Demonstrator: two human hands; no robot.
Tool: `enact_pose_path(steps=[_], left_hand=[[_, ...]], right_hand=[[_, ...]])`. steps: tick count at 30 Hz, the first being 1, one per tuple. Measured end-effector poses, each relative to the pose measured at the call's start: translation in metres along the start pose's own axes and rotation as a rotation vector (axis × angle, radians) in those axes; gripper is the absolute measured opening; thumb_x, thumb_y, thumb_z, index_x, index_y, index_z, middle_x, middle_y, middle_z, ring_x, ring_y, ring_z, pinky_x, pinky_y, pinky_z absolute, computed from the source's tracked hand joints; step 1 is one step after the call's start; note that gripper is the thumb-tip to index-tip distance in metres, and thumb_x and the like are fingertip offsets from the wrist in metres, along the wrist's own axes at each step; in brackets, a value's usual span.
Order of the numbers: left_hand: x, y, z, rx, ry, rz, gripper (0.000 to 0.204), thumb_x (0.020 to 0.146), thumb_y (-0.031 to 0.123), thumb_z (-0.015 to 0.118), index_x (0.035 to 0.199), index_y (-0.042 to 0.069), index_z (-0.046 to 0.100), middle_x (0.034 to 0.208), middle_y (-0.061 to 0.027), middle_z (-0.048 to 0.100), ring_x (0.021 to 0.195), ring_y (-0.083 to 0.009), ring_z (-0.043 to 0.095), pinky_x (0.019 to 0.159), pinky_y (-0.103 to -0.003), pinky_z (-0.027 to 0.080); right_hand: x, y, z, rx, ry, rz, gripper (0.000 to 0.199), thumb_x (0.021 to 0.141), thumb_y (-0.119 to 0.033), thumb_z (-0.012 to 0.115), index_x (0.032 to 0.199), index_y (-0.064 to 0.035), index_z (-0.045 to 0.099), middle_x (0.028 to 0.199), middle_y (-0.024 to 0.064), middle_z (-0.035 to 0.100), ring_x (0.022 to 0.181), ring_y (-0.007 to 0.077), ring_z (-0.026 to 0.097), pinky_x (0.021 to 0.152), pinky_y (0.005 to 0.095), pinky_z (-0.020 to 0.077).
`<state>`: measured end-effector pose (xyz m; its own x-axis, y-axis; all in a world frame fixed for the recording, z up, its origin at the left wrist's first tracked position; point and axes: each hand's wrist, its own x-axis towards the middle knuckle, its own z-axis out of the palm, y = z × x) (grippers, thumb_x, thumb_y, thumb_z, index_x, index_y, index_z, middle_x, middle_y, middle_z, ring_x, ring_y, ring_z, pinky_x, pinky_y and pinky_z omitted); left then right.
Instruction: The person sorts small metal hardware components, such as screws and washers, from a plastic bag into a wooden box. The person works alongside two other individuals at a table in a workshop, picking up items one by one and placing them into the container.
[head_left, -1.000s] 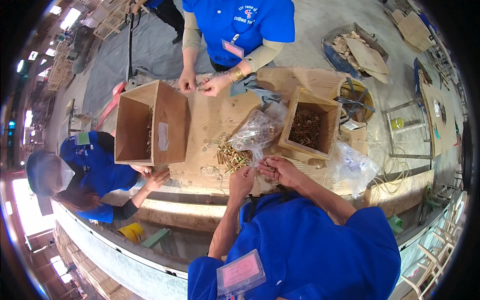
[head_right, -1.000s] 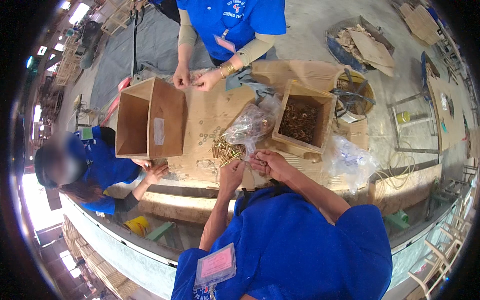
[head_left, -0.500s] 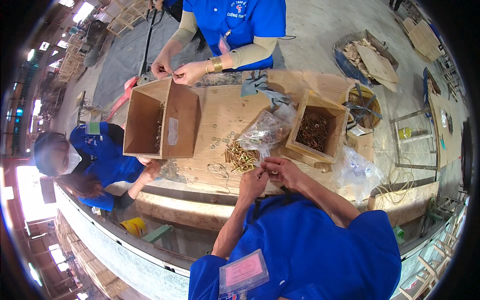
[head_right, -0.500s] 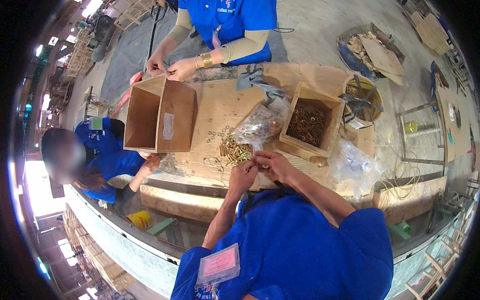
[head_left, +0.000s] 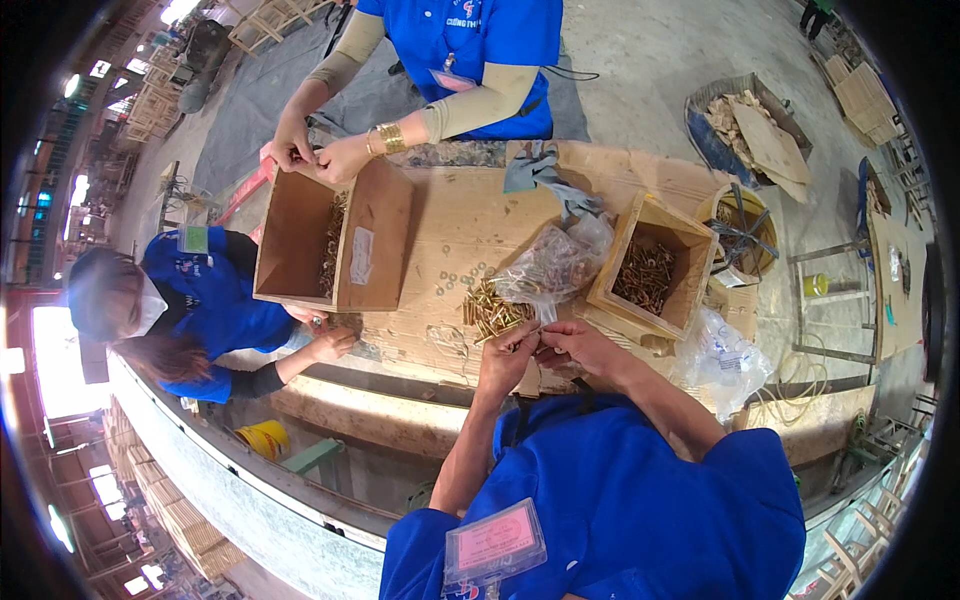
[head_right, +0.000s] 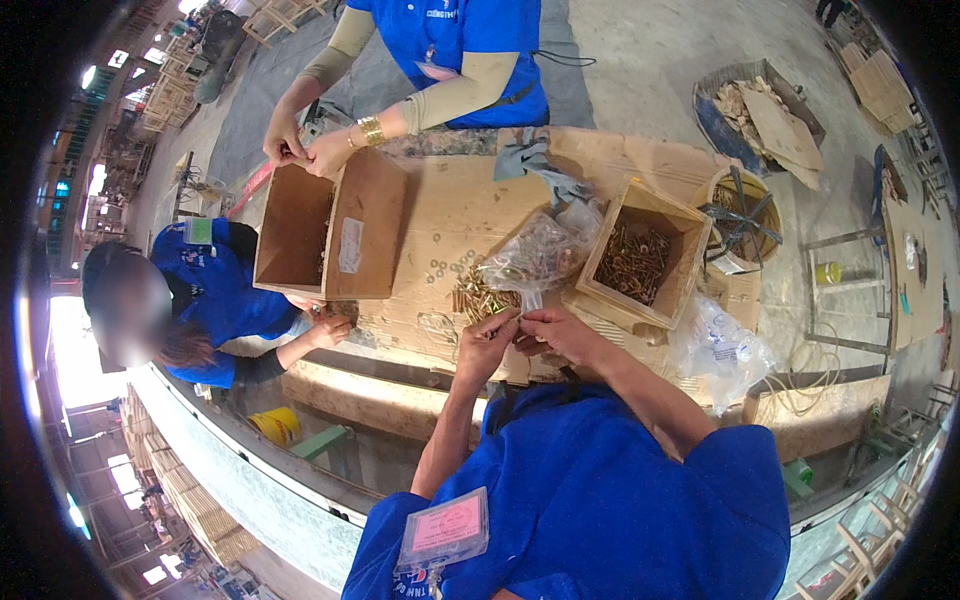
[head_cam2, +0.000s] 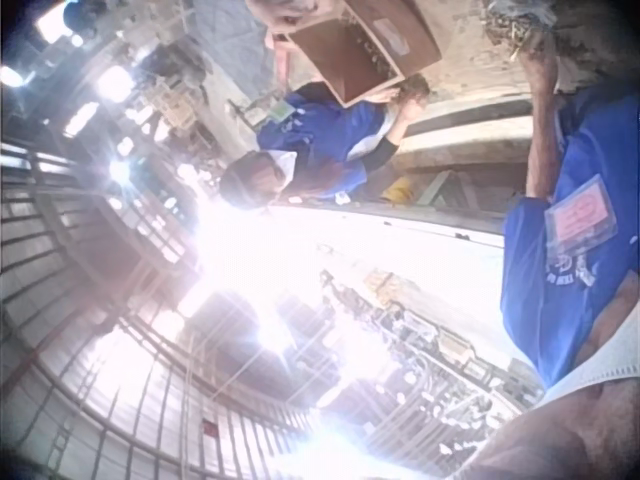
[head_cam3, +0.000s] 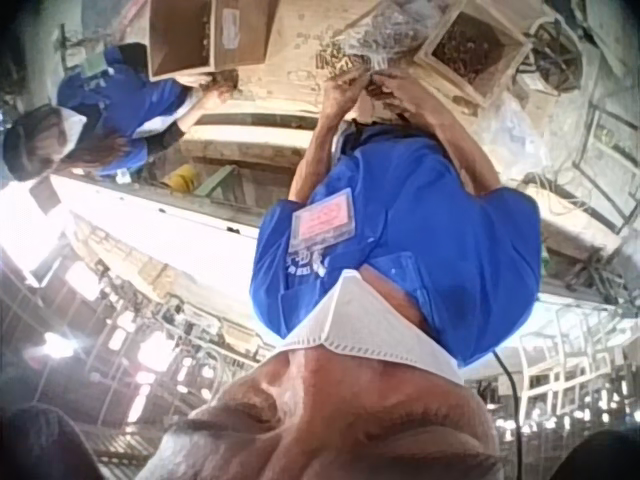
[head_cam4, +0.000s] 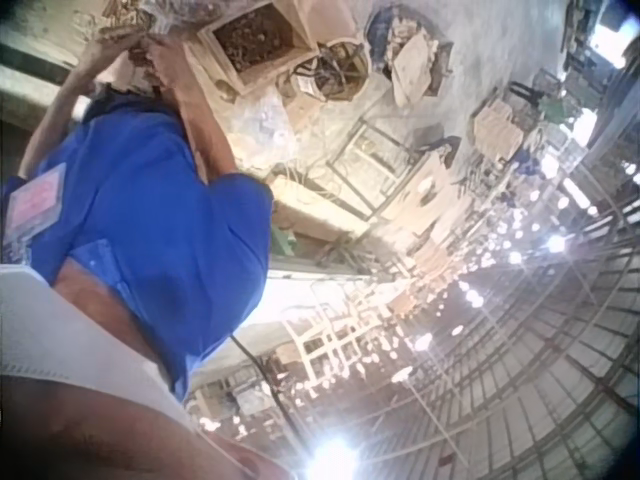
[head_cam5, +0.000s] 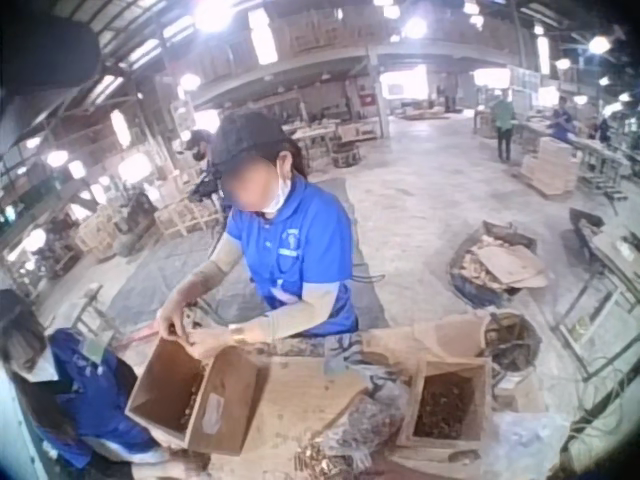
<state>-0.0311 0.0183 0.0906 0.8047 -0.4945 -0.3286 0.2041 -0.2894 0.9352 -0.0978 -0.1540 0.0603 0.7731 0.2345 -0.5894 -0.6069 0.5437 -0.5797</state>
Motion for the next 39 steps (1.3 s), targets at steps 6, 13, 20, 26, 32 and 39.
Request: enact_pose_path(steps=[6, 13, 20, 26, 32, 39], left_hand=[[0.006, -0.002, -0.01, -0.1, -0.072, -0.021, 0.024, 0.093, 0.008, 0.062, 0.115, 0.0, 0.068, 0.094, -0.0027, 0.07, 0.085, -0.0082, 0.062, 0.075, -0.023, 0.051], [0.011, -0.01, -0.018, -0.121, -0.09, 0.011, 0.023, 0.09, 0.007, 0.068, 0.111, 0.0, 0.069, 0.094, -0.0034, 0.07, 0.086, -0.0084, 0.061, 0.076, -0.024, 0.051], [0.011, 0.005, -0.024, -0.141, -0.142, 0.011, 0.014, 0.089, 0.005, 0.068, 0.101, -0.001, 0.072, 0.09, -0.0009, 0.069, 0.082, -0.0069, 0.06, 0.074, -0.022, 0.048], [0.003, -0.002, -0.042, -0.458, -0.068, 0.042, 0.012, 0.086, 0.001, 0.068, 0.098, -0.003, 0.071, 0.082, -0.0038, 0.069, 0.072, -0.0088, 0.059, 0.064, -0.023, 0.046], [-0.007, 0.016, -0.06, -0.317, 0.26, 0.015, 0.018, 0.087, -0.001, 0.064, 0.103, -0.007, 0.071, 0.067, -0.0029, 0.06, 0.05, -0.0065, 0.042, 0.047, -0.022, 0.033], [-0.017, 0.046, -0.078, -0.397, 0.262, 0.184, 0.01, 0.085, 0.0, 0.066, 0.094, -0.003, 0.069, 0.067, -0.0023, 0.057, 0.055, -0.0054, 0.045, 0.047, -0.02, 0.031]], right_hand=[[0.008, -0.003, 0.006, 0.136, -0.041, 0.039, 0.025, 0.097, -0.019, 0.06, 0.115, -0.0013, 0.064, 0.102, 0.0072, 0.069, 0.092, 0.0173, 0.068, 0.085, 0.0307, 0.0572], [0.013, -0.009, 0.007, 0.098, 0.038, -0.021, 0.026, 0.091, -0.01, 0.066, 0.115, 0.0, 0.064, 0.101, 0.0069, 0.069, 0.09, 0.0165, 0.068, 0.084, 0.0301, 0.0571], [0.012, -0.016, 0.013, 0.134, 0.034, -0.011, 0.028, 0.087, -0.003, 0.063, 0.116, 0.0007, 0.063, 0.108, 0.0094, 0.068, 0.094, 0.0189, 0.068, 0.087, 0.0321, 0.0563], [0.02, 0.0, 0.014, 0.207, -0.008, -0.047, 0.036, 0.092, 0.003, 0.054, 0.128, -0.0009, 0.057, 0.117, 0.0113, 0.065, 0.103, 0.0201, 0.066, 0.09, 0.0327, 0.0553], [0.009, 0.012, 0.012, 0.147, 0.012, 0.032, 0.032, 0.096, -0.002, 0.054, 0.128, -0.0038, 0.057, 0.119, 0.0085, 0.066, 0.103, 0.0186, 0.066, 0.092, 0.0315, 0.0546], [-0.002, 0.004, 0.014, 0.106, 0.041, 0.14, 0.024, 0.097, -0.009, 0.058, 0.121, -0.0055, 0.059, 0.113, 0.0078, 0.069, 0.099, 0.0171, 0.068, 0.085, 0.0312, 0.0578]])
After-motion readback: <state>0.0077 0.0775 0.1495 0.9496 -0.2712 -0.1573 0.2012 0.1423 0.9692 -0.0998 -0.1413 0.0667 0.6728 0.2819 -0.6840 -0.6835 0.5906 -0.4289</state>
